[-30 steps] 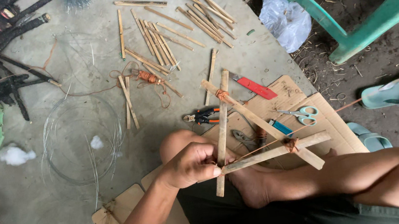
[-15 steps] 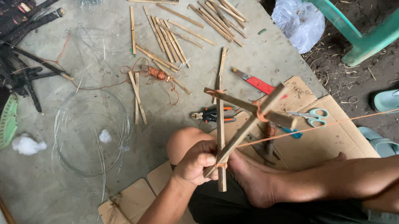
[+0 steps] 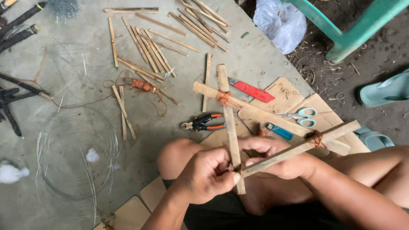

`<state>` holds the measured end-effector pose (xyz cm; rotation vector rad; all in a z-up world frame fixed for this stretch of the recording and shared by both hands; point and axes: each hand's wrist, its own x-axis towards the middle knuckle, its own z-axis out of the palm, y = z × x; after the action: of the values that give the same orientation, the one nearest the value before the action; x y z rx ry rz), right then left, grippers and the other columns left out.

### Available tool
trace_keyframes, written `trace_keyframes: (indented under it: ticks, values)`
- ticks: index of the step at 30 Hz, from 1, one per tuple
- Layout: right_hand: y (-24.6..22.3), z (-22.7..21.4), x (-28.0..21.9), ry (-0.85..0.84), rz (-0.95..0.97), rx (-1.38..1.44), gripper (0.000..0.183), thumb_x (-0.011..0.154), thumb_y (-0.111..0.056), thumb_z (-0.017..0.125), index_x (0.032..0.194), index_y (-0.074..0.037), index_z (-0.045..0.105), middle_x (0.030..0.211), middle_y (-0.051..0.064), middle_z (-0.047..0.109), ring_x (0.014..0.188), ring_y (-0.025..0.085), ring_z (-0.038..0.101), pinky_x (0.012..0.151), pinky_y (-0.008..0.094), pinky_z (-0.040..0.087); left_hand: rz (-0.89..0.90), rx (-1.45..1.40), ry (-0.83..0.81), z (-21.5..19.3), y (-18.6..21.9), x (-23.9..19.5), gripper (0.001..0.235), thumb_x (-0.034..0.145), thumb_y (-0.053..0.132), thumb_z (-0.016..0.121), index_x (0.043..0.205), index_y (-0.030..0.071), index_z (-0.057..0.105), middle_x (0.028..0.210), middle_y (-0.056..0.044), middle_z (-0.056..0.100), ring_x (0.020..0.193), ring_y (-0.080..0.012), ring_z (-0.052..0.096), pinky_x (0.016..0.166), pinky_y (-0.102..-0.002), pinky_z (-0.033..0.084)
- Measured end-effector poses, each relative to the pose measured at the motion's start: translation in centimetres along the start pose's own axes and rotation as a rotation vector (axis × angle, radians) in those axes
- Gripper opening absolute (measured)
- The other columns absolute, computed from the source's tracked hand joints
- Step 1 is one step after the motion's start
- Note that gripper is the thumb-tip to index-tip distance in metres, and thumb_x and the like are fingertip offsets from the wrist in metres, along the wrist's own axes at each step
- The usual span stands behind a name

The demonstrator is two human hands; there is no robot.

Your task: The person sits on the floor and assembles small bamboo sticks into a cross-shaped frame using twine. They wrap the twine around the intersection, tie knots, and use a lighter to burn the ends of the twine to secure them.

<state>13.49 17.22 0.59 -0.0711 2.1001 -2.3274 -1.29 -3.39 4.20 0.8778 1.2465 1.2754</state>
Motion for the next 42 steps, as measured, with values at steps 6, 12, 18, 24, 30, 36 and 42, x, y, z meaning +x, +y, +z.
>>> trace_keyframes:
  ticks: [6,12,18,24,30,36,42]
  values:
    - [0.0,-1.5,-0.5,0.044,0.005,0.040,0.017,0.102,-0.015,0.066,0.099,0.000,0.074,0.090,0.004,0.068,0.084,0.013,0.059,0.076,0.030,0.048,0.044,0.116,-0.004,0.8,1.1,-0.4,0.017,0.096,0.016,0.071,0.090,0.005,0.058,0.070,0.008,0.054,0.062,-0.0005,0.048,0.053,-0.021,0.042]
    - [3.9,-1.1,-1.1,0.226,-0.047,0.095,0.010,0.100,-0.009,0.068,0.094,-0.002,0.069,0.086,0.002,0.065,0.076,0.010,0.057,0.068,0.027,0.048,0.094,0.074,0.051,1.7,0.4,0.2,0.015,0.097,0.018,0.070,0.101,0.005,0.061,0.072,0.009,0.048,0.062,-0.0002,0.042,0.053,-0.021,0.037]
    - [8.9,4.5,0.9,0.519,0.042,0.671,0.007,0.097,-0.004,0.066,0.104,-0.004,0.067,0.085,0.002,0.065,0.072,0.012,0.056,0.063,0.026,0.045,0.178,-0.056,0.308,1.9,-1.9,1.6,0.012,0.099,0.009,0.067,0.109,0.002,0.062,0.081,0.007,0.058,0.067,0.0007,0.046,0.058,-0.019,0.040]
    - [8.2,6.9,1.2,0.390,0.192,1.249,0.012,0.103,-0.018,0.061,0.095,-0.010,0.064,0.066,-0.004,0.049,0.052,0.008,0.040,0.046,0.023,0.031,0.230,-0.161,0.600,1.3,-5.7,4.5,0.012,0.096,0.002,0.066,0.107,0.003,0.061,0.077,0.006,0.060,0.064,0.0004,0.052,0.056,-0.019,0.044]
    - [5.4,9.8,1.1,0.660,0.177,0.662,0.014,0.104,-0.012,0.062,0.094,-0.004,0.068,0.071,-0.001,0.055,0.059,0.008,0.046,0.052,0.026,0.038,0.264,0.111,0.746,0.3,-7.6,5.3,0.011,0.098,0.004,0.069,0.106,0.001,0.062,0.076,0.004,0.055,0.065,-0.0014,0.047,0.056,-0.022,0.041]
    - [-0.4,4.9,0.7,0.504,-0.042,-0.627,0.012,0.090,-0.003,0.067,0.101,-0.005,0.069,0.085,0.009,0.071,0.075,0.024,0.072,0.066,0.035,0.057,0.148,0.316,0.635,-0.5,-6.6,4.3,0.016,0.097,0.011,0.067,0.107,0.001,0.060,0.077,0.000,0.065,0.066,-0.0046,0.059,0.060,-0.025,0.052]
    - [-5.6,0.2,2.2,0.235,-0.193,-1.179,0.030,0.071,-0.004,0.072,0.100,-0.010,0.072,0.088,0.010,0.065,0.070,0.032,0.066,0.061,0.044,0.054,0.028,0.254,0.475,1.2,-5.8,3.4,0.016,0.097,0.013,0.067,0.104,0.000,0.061,0.075,-0.003,0.067,0.065,-0.0071,0.061,0.059,-0.027,0.052]
